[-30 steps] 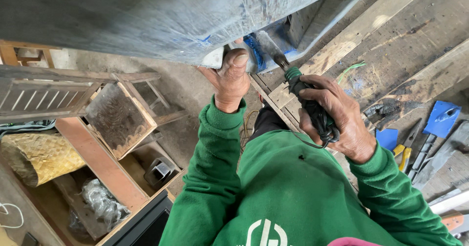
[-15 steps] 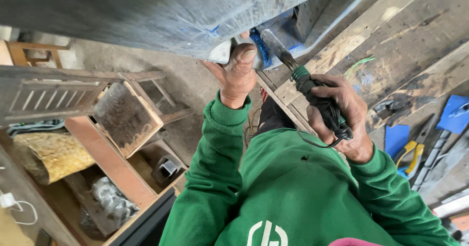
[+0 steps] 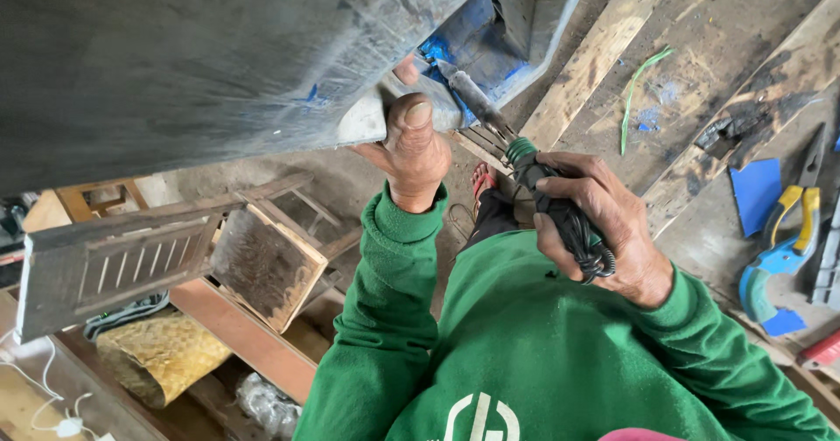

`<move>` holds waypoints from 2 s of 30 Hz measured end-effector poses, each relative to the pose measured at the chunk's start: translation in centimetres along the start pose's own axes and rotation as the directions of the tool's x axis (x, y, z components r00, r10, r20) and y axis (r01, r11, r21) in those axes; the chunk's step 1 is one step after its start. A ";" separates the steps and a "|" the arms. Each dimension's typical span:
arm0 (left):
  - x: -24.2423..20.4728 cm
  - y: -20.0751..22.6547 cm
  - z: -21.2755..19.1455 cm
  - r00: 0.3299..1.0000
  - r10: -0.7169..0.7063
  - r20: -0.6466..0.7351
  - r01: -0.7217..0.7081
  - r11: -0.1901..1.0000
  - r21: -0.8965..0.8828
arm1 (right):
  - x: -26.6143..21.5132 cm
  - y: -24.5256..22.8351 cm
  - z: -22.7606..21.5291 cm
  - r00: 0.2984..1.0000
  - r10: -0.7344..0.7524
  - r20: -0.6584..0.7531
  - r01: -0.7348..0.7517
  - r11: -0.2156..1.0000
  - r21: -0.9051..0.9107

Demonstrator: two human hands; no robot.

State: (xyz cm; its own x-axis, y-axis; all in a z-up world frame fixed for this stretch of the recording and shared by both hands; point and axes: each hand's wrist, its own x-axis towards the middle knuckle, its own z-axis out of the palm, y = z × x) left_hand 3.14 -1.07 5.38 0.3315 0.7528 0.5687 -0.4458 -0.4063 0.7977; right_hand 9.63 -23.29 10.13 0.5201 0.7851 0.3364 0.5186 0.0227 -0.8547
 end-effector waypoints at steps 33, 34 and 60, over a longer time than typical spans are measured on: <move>0.5 -0.7 2.9 0.990 -0.051 0.130 0.057 0.998 -0.041 | -1.3 4.9 -0.3 0.998 -0.057 -0.034 0.058 0.998 0.025; 0.6 -0.6 3.0 0.991 -0.051 0.127 0.056 0.998 -0.041 | -1.2 5.0 -0.4 0.998 -0.061 -0.022 0.061 0.998 0.010; 0.0 -0.7 2.9 0.984 -0.054 0.171 0.053 0.999 0.011 | -2.2 3.7 -2.2 0.998 0.022 -0.058 -0.018 0.997 0.078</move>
State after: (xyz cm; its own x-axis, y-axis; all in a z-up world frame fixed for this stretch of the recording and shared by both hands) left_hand 5.87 -2.34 5.41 0.4927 0.6740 0.5504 -0.4184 -0.3710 0.8290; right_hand 11.90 -26.28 7.08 0.5704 0.7479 0.3396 0.4550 0.0566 -0.8887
